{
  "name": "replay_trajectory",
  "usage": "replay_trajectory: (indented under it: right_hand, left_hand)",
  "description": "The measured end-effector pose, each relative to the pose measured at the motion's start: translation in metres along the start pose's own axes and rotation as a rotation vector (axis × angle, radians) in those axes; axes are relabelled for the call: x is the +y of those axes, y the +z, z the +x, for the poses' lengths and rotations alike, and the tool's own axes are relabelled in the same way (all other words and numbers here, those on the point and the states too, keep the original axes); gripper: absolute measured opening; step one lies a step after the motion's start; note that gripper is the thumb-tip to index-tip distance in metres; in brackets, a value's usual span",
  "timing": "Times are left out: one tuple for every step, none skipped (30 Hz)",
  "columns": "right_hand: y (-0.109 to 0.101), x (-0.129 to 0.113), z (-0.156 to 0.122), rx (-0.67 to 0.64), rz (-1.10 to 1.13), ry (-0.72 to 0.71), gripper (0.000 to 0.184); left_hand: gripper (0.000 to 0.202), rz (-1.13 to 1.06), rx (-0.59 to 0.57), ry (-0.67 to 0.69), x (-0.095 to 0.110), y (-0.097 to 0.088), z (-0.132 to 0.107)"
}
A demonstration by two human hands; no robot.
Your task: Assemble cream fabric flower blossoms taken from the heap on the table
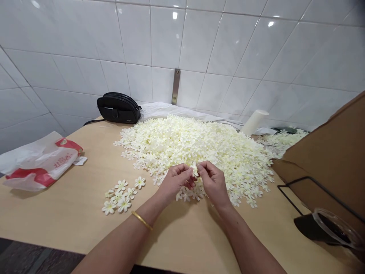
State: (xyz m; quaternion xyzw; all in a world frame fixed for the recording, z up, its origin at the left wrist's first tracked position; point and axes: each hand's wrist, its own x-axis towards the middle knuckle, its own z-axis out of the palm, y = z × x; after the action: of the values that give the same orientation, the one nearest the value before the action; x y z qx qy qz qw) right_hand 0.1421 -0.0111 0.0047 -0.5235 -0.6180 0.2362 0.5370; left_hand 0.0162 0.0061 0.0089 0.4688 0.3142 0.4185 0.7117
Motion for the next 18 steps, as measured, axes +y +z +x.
replay_trajectory:
  right_hand:
    - [0.0011,0.0002,-0.0007,0.026,-0.056,-0.041,0.015]
    - [0.0023,0.0005,-0.0015,0.065,-0.112,-0.092,0.012]
    - [0.0035,0.0009,-0.0023,0.108,-0.162,-0.152,0.01]
    - [0.0046,0.0013,-0.0031,0.143,-0.204,-0.215,0.008]
    - [0.0056,0.0016,-0.0039,0.158,-0.237,-0.274,0.008]
    - [0.0063,0.0019,-0.0045,0.15,-0.259,-0.319,0.01]
    - [0.0068,0.002,-0.0051,0.12,-0.273,-0.346,0.011]
    - [0.007,0.002,-0.0055,0.079,-0.278,-0.353,0.013]
    - [0.0071,0.0018,-0.0057,0.043,-0.277,-0.344,0.014]
    - [0.007,0.0016,-0.0057,0.016,-0.269,-0.324,0.015]
    - [0.0067,0.0013,-0.0056,-0.003,-0.255,-0.3,0.015]
    - [0.0064,0.001,-0.0054,-0.017,-0.238,-0.278,0.016]
    - [0.006,0.0007,-0.0052,-0.029,-0.222,-0.259,0.016]
    - [0.0057,0.0004,-0.0051,-0.043,-0.209,-0.246,0.017]
    - [0.0054,0.0002,-0.005,-0.056,-0.202,-0.238,0.017]
    - [0.0053,0.0,-0.0049,-0.065,-0.201,-0.234,0.018]
    - [0.0053,-0.0002,-0.0049,-0.066,-0.205,-0.232,0.018]
    - [0.0054,-0.0003,-0.005,-0.06,-0.214,-0.229,0.017]
  left_hand:
    - [0.022,-0.009,0.003,0.003,-0.0005,-0.0003,0.0003]
    - [0.022,-0.008,0.02,0.008,-0.0012,-0.0008,0.0008]
    - [0.022,0.002,0.052,0.014,-0.002,-0.0014,0.0013]
    - [0.022,0.015,0.091,0.02,-0.0028,-0.0023,0.0019]
    - [0.022,0.03,0.129,0.029,-0.0036,-0.0032,0.0023]
    - [0.022,0.045,0.159,0.044,-0.0043,-0.0042,0.0027]
    - [0.021,0.063,0.179,0.063,-0.0049,-0.0051,0.0029]
    - [0.021,0.082,0.188,0.087,-0.0055,-0.0058,0.003]
    - [0.02,0.101,0.188,0.111,-0.0058,-0.0065,0.0029]
    - [0.02,0.114,0.18,0.132,-0.006,-0.0069,0.0029]
    - [0.019,0.119,0.166,0.149,-0.006,-0.0071,0.0028]
    - [0.019,0.112,0.149,0.16,-0.0058,-0.007,0.0028]
    - [0.019,0.093,0.132,0.165,-0.0055,-0.0068,0.0028]
    - [0.019,0.064,0.115,0.164,-0.0051,-0.0064,0.003]
    - [0.021,0.03,0.103,0.155,-0.0048,-0.006,0.0032]
    - [0.022,-0.003,0.094,0.141,-0.0046,-0.0057,0.0035]
    - [0.024,-0.034,0.088,0.123,-0.0046,-0.0055,0.0039]
    - [0.024,-0.063,0.083,0.102,-0.0048,-0.0055,0.0043]
